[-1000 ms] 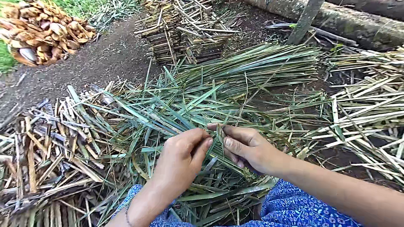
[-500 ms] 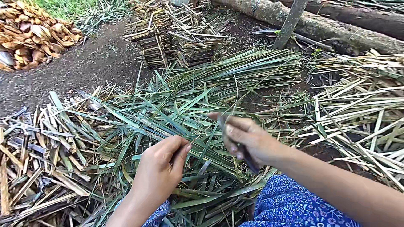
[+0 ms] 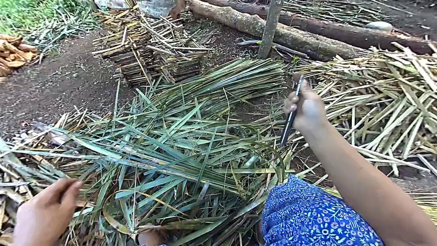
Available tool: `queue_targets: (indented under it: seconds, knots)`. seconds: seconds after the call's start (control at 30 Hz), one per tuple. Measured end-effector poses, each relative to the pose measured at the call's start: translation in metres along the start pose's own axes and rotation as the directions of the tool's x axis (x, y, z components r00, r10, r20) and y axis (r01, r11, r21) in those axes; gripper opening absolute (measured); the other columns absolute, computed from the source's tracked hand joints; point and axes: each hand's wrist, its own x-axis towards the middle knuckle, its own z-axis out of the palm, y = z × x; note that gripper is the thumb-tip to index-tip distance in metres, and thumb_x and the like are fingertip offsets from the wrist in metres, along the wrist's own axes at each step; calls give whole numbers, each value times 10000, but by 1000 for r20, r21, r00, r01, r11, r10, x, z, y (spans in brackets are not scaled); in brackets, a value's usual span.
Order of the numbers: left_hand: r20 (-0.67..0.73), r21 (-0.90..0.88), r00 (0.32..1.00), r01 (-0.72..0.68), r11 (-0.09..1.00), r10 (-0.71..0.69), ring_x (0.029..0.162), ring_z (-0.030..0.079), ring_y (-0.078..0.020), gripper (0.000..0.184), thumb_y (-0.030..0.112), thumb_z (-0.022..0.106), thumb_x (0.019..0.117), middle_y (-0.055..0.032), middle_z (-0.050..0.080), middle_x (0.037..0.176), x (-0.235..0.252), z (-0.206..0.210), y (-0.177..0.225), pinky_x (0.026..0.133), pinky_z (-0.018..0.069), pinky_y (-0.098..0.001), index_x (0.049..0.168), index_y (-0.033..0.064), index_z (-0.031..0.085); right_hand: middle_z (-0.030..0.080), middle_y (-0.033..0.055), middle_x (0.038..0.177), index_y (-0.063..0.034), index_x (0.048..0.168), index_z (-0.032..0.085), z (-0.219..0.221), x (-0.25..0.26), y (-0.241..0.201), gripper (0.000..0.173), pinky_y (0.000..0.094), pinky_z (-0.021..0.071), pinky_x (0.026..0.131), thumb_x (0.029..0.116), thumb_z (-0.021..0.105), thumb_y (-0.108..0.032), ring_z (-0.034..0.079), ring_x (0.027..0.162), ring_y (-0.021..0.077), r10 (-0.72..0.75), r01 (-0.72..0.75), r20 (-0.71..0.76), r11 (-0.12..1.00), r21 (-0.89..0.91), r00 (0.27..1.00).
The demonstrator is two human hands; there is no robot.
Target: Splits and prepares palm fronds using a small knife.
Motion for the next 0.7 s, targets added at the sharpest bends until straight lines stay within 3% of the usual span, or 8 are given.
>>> queue_targets:
  seconds: [0.07,0.17,0.2,0.27,0.3,0.37,0.57,0.7]
  knots:
    - [-61,-3,991,118,993,-118,779,663,-382,438,312,445,1061,-279,668,908,-9,-3,-21,713,510,-610,1102,-77,642,419,-115,606,-266,1287,534,-15,5,3,336,148,369,426,1127,271,-403,388,433,-2,45,-49,-70,997,-51,997]
    - [-74,-82,979,184,979,-190,774,654,-306,441,306,441,1066,-250,673,922,-8,-7,34,739,524,-546,1127,-77,650,458,-64,645,-207,1293,556,-18,-14,28,322,178,411,441,1110,378,-403,438,467,29,343,-239,112,820,-520,932]
    - [-67,-108,982,167,980,-175,769,657,-299,441,305,443,1067,-240,679,915,-4,-7,59,734,528,-540,1120,-77,658,493,-37,662,-163,1321,558,-12,-24,36,334,188,438,467,1106,408,-371,473,495,42,499,-227,227,692,-685,837]
    - [-27,-167,990,134,977,-141,768,660,-238,428,308,448,1071,-187,690,914,2,-4,101,734,539,-480,1128,-53,670,527,-5,741,-141,1448,513,12,-42,48,396,216,426,511,1104,442,-322,480,548,56,749,-28,368,458,-889,551]
    - [-16,-191,994,106,976,-111,749,656,-184,411,310,454,1064,-140,691,894,4,0,116,714,547,-426,1114,-29,681,541,5,782,-161,1532,445,25,-50,52,452,237,428,529,1105,438,-307,484,568,68,804,69,406,420,-905,435]
    - [-10,-232,999,30,972,-33,706,634,-88,361,291,471,1051,-58,686,849,7,7,141,675,547,-318,1083,15,702,550,-2,806,-183,1585,362,48,-69,52,498,222,433,535,1103,434,-286,494,583,56,800,119,503,493,-862,327]
    - [-31,-335,978,-206,920,208,703,609,7,311,266,491,1051,10,679,835,13,22,200,664,523,-172,1016,59,720,562,-39,748,-191,1609,264,98,-120,44,562,160,490,550,1074,435,-213,556,587,25,542,-203,734,838,-506,410]
    - [-26,-323,945,-318,892,327,741,637,-39,313,287,504,1060,0,706,881,14,30,221,692,543,-222,1028,89,743,540,-28,711,-152,1485,480,114,-134,47,407,159,473,528,1089,396,-192,536,559,38,467,-248,703,884,-397,536]
